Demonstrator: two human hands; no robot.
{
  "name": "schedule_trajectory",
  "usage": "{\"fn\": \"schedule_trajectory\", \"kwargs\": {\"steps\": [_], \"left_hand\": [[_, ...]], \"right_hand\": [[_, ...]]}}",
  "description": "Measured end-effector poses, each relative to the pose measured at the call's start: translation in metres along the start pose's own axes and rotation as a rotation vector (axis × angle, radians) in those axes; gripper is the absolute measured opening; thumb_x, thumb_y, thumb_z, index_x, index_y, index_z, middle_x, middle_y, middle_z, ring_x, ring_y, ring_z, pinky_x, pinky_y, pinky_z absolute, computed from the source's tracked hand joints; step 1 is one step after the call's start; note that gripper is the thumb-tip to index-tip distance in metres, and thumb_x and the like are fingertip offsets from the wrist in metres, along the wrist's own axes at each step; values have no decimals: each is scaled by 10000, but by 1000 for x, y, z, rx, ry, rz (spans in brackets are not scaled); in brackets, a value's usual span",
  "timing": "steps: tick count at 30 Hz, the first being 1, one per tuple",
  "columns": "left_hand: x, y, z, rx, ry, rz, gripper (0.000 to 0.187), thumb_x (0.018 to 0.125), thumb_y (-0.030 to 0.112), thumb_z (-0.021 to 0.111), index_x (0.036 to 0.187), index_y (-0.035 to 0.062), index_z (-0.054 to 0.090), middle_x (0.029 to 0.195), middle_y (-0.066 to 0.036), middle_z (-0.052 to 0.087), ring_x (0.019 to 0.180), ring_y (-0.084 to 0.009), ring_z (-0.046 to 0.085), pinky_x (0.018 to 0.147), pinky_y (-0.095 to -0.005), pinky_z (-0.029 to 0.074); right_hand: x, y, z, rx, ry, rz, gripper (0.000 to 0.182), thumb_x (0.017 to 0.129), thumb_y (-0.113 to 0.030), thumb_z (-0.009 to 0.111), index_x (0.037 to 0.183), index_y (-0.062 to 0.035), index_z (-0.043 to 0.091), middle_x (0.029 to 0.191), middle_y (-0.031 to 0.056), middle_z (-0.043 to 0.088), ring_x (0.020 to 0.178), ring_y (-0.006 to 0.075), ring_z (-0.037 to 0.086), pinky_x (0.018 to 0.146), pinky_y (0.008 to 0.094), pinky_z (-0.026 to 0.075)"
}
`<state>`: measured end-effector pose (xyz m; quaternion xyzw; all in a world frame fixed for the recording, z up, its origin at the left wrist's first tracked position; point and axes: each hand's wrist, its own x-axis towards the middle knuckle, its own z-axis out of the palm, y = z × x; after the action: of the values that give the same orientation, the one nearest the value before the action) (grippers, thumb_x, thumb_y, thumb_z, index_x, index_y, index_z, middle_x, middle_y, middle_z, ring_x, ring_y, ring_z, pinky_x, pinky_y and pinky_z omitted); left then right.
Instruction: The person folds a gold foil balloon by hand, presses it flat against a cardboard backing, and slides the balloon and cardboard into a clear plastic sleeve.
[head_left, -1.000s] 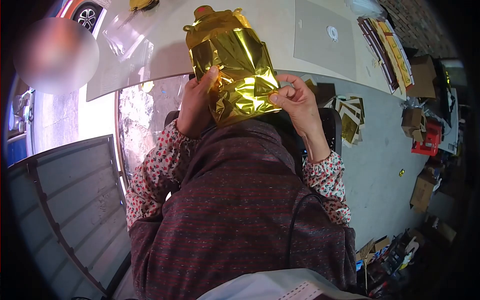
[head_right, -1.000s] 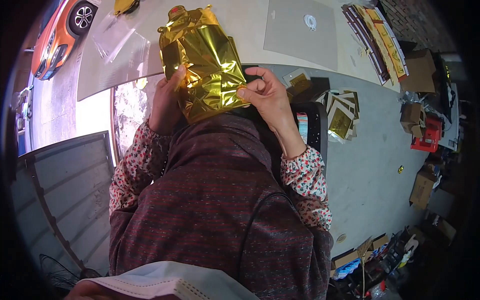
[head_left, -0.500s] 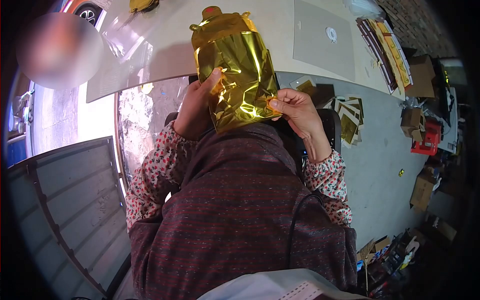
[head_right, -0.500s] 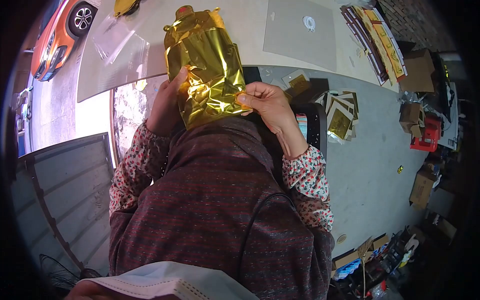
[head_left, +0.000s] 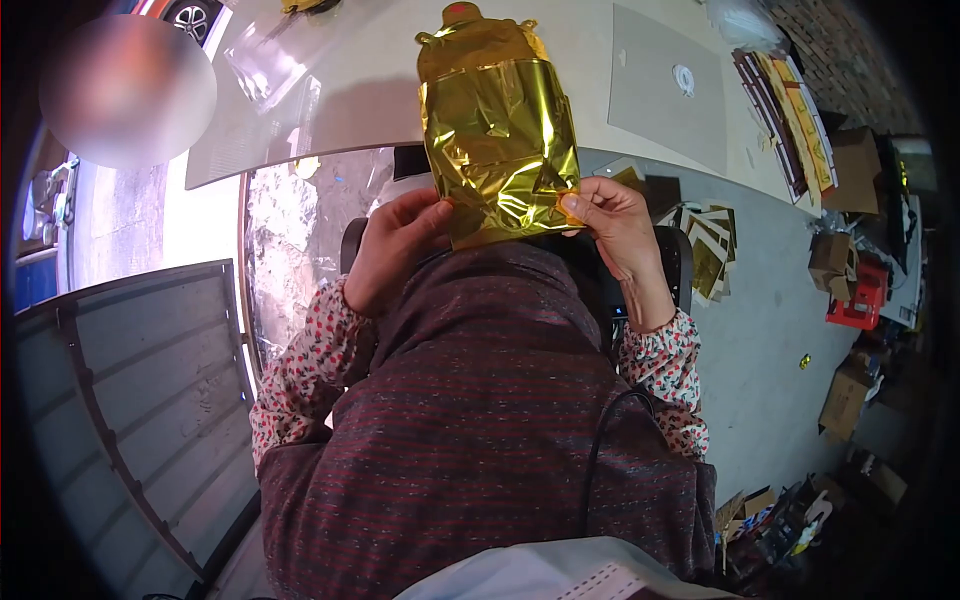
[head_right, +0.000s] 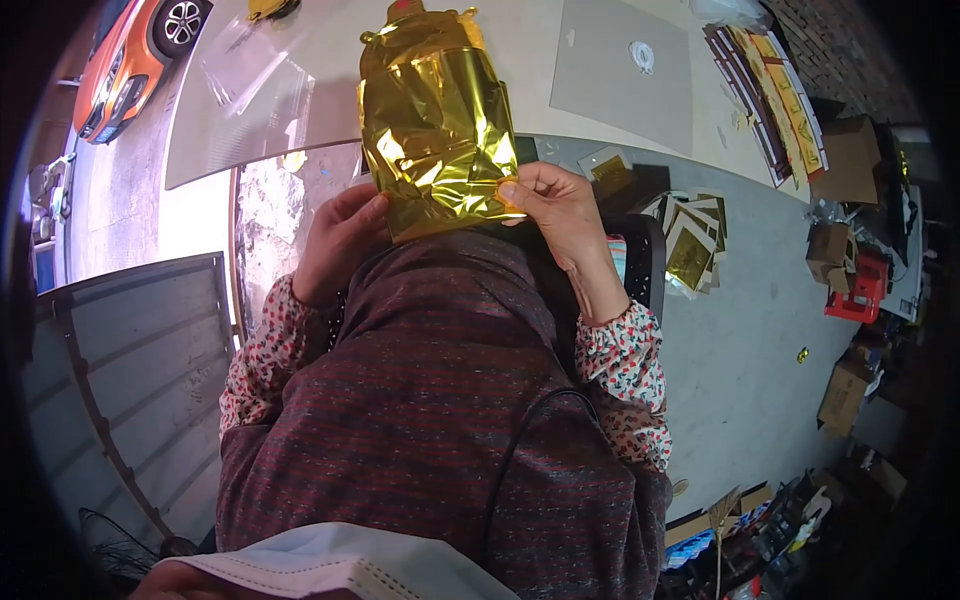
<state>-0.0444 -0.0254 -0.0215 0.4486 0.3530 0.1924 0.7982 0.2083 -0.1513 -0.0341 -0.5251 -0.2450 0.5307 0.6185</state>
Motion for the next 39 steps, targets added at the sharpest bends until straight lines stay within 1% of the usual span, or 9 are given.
{"fn": "schedule_trajectory", "kwargs": {"steps": [2,5,8,17,20,23,29,35,39], "left_hand": [[-5,1,1,61,69,23,371,1024,261,594,1243,-37,602,1123,-79,692,1000,-146,672,835,-271,550],[3,-9,-15,-247,-49,28,317,1019,231,602,1217,-16,621,1077,-60,695,969,-128,672,829,-263,545],[5,1,0,-244,112,-31,254,1015,200,606,1174,5,642,1028,-41,694,914,-117,669,814,-274,556],[18,-1,-2,-153,112,38,157,998,153,623,1052,7,645,1011,-71,696,901,-151,679,824,-318,585],[18,3,4,-188,99,38,125,998,138,619,1009,14,633,992,-65,689,889,-146,673,813,-305,579],[22,-4,3,-228,70,68,120,974,148,659,1002,32,642,935,-14,669,848,-88,657,755,-271,576],[30,-18,6,-164,92,424,62,971,57,639,1023,24,631,936,-5,664,856,-75,639,780,-238,534],[18,-8,10,-118,158,306,126,989,114,641,1058,14,671,960,-14,684,861,-55,618,778,-222,505],[16,7,11,-27,147,320,157,985,147,658,1031,-1,683,924,-8,690,826,-50,607,752,-208,492]], "right_hand": [[0,0,1,7,1,-8,74,920,-60,718,970,-6,705,837,31,705,721,75,643,636,237,552],[1,0,0,16,4,-9,75,920,-66,720,966,-9,705,834,31,703,720,77,642,636,240,555],[0,1,0,20,12,-8,77,921,-70,719,967,-10,705,831,32,701,721,79,641,634,248,561],[2,0,2,4,7,-4,81,928,-74,712,981,-14,705,832,30,700,726,83,645,637,262,575],[1,-1,3,12,9,-3,77,931,-77,710,978,-17,705,834,29,701,727,81,647,638,262,575],[0,0,3,16,7,-5,72,932,-82,710,970,-21,704,836,29,703,730,78,649,641,262,576],[-1,0,7,31,13,-5,65,929,-86,715,955,-28,702,827,24,699,721,75,646,636,260,578],[0,2,7,34,20,-9,65,926,-88,720,940,-27,701,814,20,693,708,71,637,627,262,580],[1,2,7,35,17,-15,62,925,-88,721,926,-29,700,803,16,685,703,67,630,625,263,581]]}}
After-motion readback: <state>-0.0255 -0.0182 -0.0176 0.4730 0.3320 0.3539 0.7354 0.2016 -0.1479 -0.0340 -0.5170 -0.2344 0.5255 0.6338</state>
